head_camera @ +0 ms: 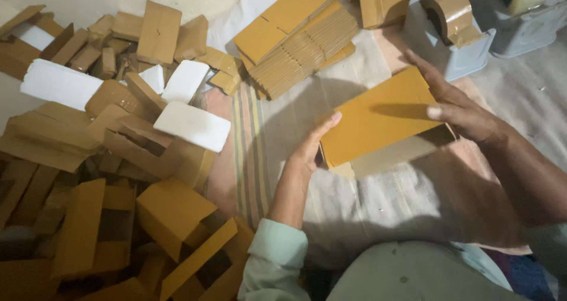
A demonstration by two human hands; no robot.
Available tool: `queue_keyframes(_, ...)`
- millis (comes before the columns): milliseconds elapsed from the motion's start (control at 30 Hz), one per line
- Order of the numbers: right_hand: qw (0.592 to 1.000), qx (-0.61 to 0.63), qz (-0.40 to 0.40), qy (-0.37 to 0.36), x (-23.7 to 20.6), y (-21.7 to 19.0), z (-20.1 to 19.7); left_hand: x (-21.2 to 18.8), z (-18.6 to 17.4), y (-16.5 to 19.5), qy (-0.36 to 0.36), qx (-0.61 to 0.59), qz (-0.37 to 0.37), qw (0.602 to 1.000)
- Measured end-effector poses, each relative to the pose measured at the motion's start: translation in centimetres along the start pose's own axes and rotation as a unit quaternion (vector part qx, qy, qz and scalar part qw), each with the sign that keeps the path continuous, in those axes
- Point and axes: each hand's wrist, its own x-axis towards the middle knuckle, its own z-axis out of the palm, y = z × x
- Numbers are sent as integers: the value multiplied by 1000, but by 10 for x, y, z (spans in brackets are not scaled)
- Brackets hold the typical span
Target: The person assembles small cardboard boxes by folding flat sheets into rectangular shapes and pressing the edges to form creases. They repeatedly pick up flat sheets, fold them, and place the finished boxes aside.
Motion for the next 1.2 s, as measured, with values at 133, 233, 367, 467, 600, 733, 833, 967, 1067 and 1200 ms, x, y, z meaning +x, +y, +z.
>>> queue_keyframes(133,926,117,322,158,10,26,11,23,-10,-31,32,-73,-94,992)
queue_keyframes(233,884,241,352,190,30,50,10,44,-5,-42,111,-101,-105,983)
queue_keyframes(367,875,227,385,184,61,66,-6,54,8,-23,105,-148,-118,976)
queue_keyframes(467,865,198,429,170,81,71,-2,42,20,-4,214,-26,-2,977)
queue_keyframes(600,857,162,462,160,101,66,12,20,31,1,240,-53,94,965)
queue_keyframes(733,874,163,420,179,93,59,6,29,27,-2,262,-50,75,961)
queue_keyframes(833,906,170,344,178,66,53,3,67,22,4,309,28,36,950)
queue_keyframes(967,965,83,215,129,35,60,9,112,18,14,370,139,-21,918)
queue_keyframes(1067,960,-9,254,115,22,66,6,118,18,22,339,136,-65,929)
queue_keyframes(1200,940,-22,332,74,13,68,-3,103,15,25,317,182,-58,929)
